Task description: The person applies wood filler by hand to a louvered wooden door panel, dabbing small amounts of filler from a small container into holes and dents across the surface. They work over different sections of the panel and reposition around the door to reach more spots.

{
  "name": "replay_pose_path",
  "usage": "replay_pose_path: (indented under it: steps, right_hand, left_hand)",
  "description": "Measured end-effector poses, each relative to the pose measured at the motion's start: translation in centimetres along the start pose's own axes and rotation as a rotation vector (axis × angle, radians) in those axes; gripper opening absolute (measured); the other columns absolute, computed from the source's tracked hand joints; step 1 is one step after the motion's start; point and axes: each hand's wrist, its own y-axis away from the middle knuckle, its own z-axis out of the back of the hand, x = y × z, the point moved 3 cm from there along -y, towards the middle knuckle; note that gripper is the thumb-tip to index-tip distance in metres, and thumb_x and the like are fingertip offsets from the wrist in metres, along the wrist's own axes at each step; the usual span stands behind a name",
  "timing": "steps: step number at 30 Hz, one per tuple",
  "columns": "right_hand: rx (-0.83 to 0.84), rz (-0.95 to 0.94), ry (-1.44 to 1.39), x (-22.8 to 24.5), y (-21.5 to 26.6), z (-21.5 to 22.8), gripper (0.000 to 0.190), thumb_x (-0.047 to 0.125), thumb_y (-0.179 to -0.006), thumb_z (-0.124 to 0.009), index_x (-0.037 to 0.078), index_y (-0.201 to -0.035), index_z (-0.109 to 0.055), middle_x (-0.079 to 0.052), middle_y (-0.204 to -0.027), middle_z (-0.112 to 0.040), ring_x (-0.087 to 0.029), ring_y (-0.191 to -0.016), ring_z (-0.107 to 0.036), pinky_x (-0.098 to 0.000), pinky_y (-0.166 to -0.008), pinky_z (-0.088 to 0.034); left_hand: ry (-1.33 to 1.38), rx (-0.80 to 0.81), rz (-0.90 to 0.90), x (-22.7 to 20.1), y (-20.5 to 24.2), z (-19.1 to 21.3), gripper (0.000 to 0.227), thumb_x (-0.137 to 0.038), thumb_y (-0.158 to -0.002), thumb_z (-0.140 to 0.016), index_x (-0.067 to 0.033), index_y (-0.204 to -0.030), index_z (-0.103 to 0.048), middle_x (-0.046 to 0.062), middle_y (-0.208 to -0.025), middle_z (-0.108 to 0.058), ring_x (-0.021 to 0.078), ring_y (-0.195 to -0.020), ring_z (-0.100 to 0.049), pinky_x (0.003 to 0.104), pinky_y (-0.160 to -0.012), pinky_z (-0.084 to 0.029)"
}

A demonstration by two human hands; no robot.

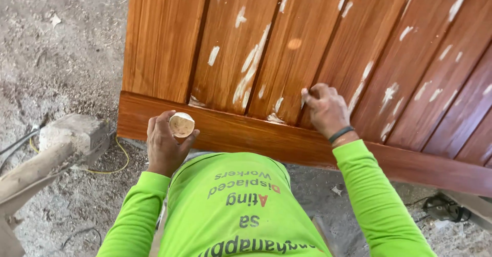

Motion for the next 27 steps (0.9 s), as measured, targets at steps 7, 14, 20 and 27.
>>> replay_pose_path:
  steps: [7,14,20,27]
  right_hand:
    - [0.242,-0.158,-0.110,0.0,3.5,-2.1,0.036,0.019,-0.080,-0.061,0.037,-0.106,-0.079,0.002,-0.123,-0.057,-0.029,-0.118,-0.062,-0.0460,-0.087,-0.061]
    - [0.156,-0.216,-0.156,1.1,5.7,-2.5,0.042,0.016,-0.081,-0.059,0.035,-0.113,-0.078,-0.001,-0.123,-0.057,-0.031,-0.116,-0.062,-0.0477,-0.086,-0.059]
    - [0.032,-0.344,-0.426,-1.0,7.9,-3.6,0.053,0.009,-0.087,-0.055,0.031,-0.132,-0.071,-0.008,-0.124,-0.058,-0.036,-0.118,-0.063,-0.0492,-0.092,-0.057]
    - [0.085,-0.211,0.070,3.7,6.8,-2.6,0.046,0.016,-0.087,-0.052,0.025,-0.128,-0.071,-0.002,-0.119,-0.057,-0.026,-0.115,-0.061,-0.0424,-0.089,-0.052]
  left_hand:
    - [0.015,0.075,0.007,0.5,-2.1,-0.5,0.079,-0.045,-0.071,-0.091,-0.0081,-0.132,-0.056,0.012,-0.109,-0.065,0.0343,-0.108,-0.062,0.048,-0.091,-0.053]
    - [0.003,0.128,-0.056,0.0,-3.8,-0.4,0.079,-0.044,-0.074,-0.091,-0.0062,-0.132,-0.054,0.015,-0.109,-0.064,0.0364,-0.110,-0.061,0.050,-0.092,-0.052]
    - [-0.005,0.129,-0.047,0.8,-3.2,-0.1,0.077,-0.045,-0.078,-0.088,-0.0045,-0.132,-0.052,0.017,-0.108,-0.064,0.0371,-0.111,-0.059,0.052,-0.093,-0.050]
    - [-0.008,0.125,-0.074,1.1,-2.1,0.0,0.078,-0.048,-0.078,-0.087,-0.0053,-0.133,-0.052,0.018,-0.109,-0.065,0.0373,-0.111,-0.059,0.051,-0.095,-0.049]
